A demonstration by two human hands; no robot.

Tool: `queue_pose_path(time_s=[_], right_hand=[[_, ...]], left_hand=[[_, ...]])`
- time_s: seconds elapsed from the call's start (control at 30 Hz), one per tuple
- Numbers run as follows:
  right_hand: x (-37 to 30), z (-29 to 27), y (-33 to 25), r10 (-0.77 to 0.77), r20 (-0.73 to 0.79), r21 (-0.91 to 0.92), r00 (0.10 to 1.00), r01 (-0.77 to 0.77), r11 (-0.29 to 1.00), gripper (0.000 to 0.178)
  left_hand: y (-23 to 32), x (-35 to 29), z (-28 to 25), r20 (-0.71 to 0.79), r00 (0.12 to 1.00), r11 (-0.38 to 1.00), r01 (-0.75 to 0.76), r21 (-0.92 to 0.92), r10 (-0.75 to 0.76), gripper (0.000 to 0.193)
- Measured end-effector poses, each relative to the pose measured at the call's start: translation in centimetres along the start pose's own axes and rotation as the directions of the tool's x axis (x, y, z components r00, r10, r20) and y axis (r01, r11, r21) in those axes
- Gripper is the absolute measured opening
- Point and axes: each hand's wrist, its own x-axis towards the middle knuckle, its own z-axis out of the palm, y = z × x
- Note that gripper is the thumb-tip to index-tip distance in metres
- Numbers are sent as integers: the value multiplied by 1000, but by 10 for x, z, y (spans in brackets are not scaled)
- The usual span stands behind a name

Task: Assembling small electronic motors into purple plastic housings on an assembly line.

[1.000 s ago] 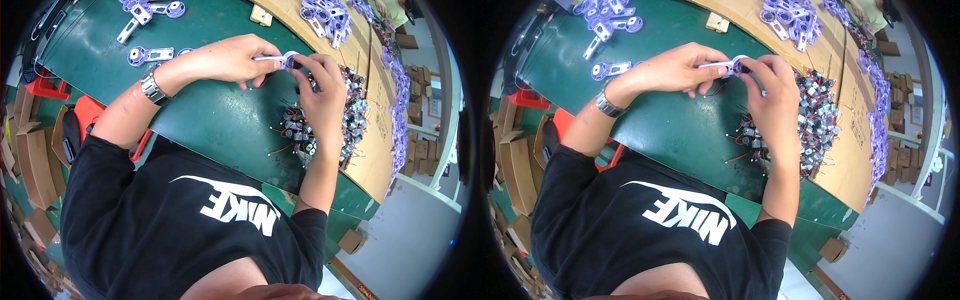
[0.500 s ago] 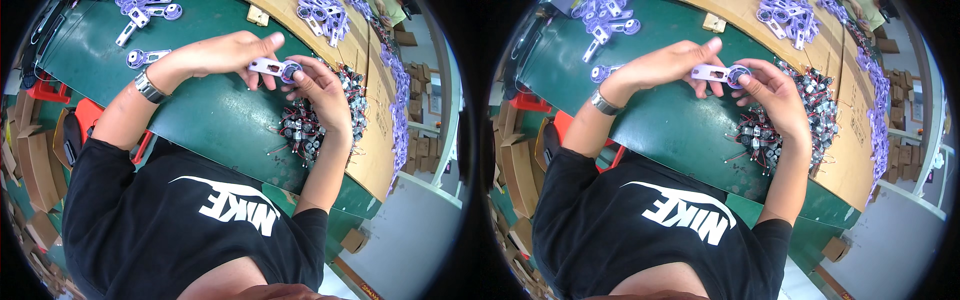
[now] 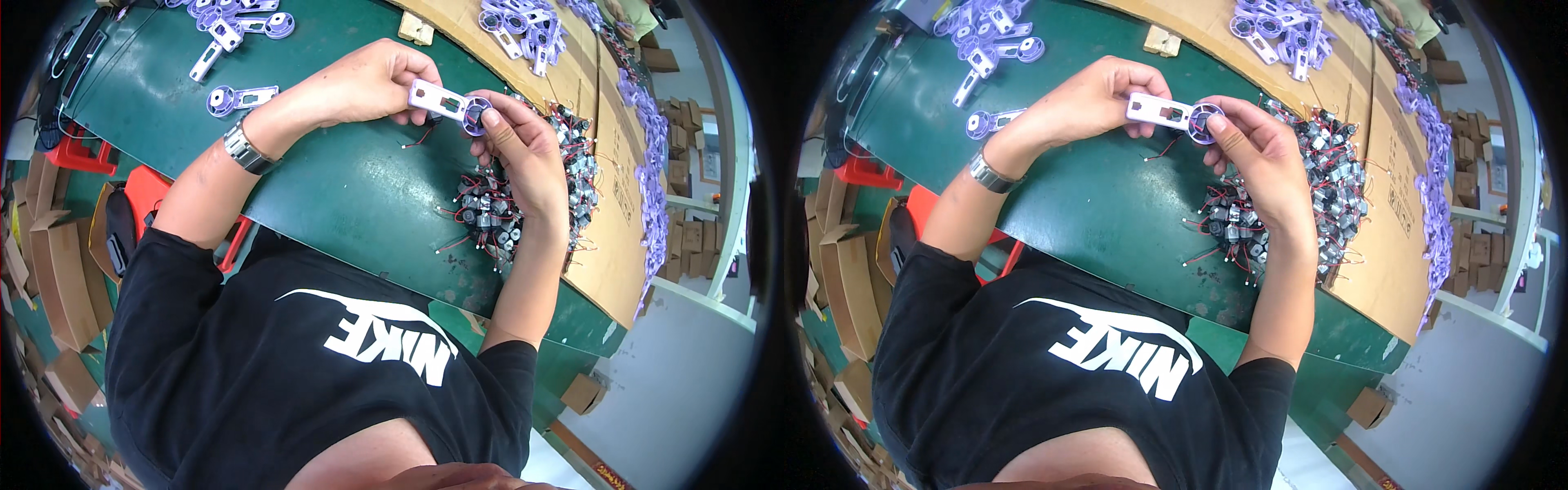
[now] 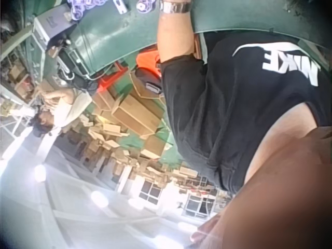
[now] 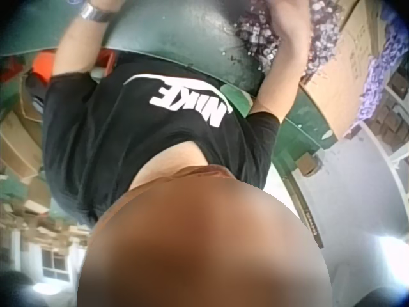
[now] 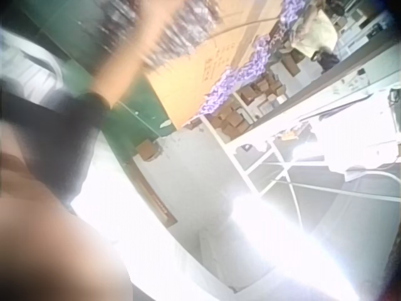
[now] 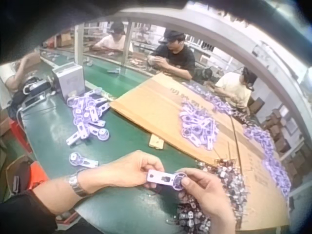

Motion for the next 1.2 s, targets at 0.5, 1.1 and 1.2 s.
queue_pose_path(time_s=[0.5,1.1,1.2], right_hand=[[8,2,9,24,-123,-62,992,-32,998,34],[6,2,11,129,-159,-5,979,-131,991,23],[5,2,6,82,-54,17,995,-82,997,28]], left_hand=[[14,-10,13,-73,997,974,-24,-226,8,28],[7,-8,21,-44,991,979,-130,-154,124,28],[11,-9,19,-73,990,979,-132,-152,122,27]])
